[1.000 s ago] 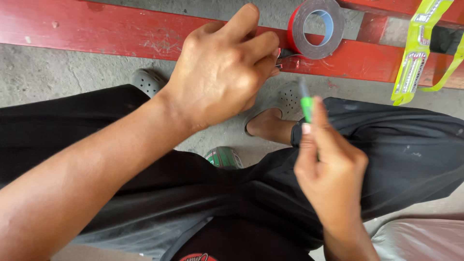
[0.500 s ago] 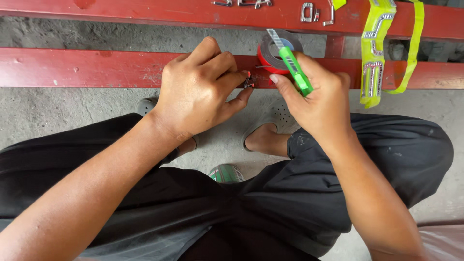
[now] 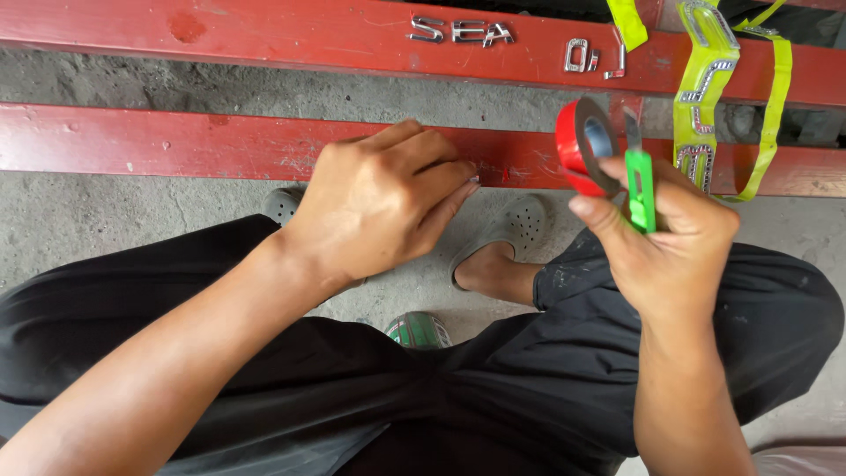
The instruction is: The person sits on the floor applying strips of red double-sided tape to the backs of chrome letter emblems, cutting the tape with a green utility knife and pressing the tape onto each letter. The finished letters are set on a red painted metal frame beside a roll of tape.
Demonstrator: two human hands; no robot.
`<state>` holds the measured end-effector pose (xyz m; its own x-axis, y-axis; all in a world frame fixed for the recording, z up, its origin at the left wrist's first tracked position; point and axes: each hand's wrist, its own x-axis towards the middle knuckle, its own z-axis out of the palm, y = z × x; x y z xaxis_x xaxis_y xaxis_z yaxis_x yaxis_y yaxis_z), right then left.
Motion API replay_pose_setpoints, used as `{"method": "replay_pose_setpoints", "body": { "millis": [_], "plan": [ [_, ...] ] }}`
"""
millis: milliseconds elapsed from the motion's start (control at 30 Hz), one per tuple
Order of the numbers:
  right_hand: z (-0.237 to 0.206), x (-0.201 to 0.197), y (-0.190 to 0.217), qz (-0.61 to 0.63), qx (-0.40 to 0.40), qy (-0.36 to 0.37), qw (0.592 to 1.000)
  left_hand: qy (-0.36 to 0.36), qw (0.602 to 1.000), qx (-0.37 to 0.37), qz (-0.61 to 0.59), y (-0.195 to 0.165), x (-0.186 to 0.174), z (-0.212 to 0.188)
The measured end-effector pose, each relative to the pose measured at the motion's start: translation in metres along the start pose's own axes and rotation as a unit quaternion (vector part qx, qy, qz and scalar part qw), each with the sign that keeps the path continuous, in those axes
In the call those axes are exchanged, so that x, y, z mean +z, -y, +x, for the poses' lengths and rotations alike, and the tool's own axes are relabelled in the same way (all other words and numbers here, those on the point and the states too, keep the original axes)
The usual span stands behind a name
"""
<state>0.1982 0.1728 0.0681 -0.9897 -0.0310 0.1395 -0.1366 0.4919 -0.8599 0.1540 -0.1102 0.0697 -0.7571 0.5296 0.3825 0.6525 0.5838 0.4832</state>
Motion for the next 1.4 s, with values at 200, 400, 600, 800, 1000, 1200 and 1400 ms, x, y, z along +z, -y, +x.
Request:
{"method": "replay_pose_setpoints", "body": {
  "millis": [200,400,600,800,1000,1200,1400],
  "plan": [
    [-0.011,0.006,0.021,-0.044,-0.015,0.038,0.998,0.092,0.995,-0.031,0.022,0.015,-0.014,0.008],
    [-0.045,0.022,0.019,0.15,0.116,0.093,0.977,0.149,0.986,-0.069,-0.012,0.042,0.0,0.02],
    [-0.057,0.031,-0.011,0.254,0.211,0.145,0.933,0.096,0.989,0.014,-0.111,0.056,0.007,0.024],
    [-0.059,0.057,-0.021,0.255,0.238,0.131,0.928,0.055,0.991,0.017,-0.121,0.041,-0.009,0.016],
    [-0.057,0.06,-0.023,0.252,0.229,0.133,0.931,0.095,0.981,-0.07,-0.152,0.009,-0.015,0.01],
    [-0.047,0.069,-0.009,0.263,0.162,0.139,0.941,0.107,0.95,-0.144,-0.257,0.011,-0.013,0.003],
    [-0.03,0.075,0.005,0.154,0.108,0.159,0.969,0.093,0.942,-0.164,-0.278,0.019,-0.008,-0.003]
  ]
}}
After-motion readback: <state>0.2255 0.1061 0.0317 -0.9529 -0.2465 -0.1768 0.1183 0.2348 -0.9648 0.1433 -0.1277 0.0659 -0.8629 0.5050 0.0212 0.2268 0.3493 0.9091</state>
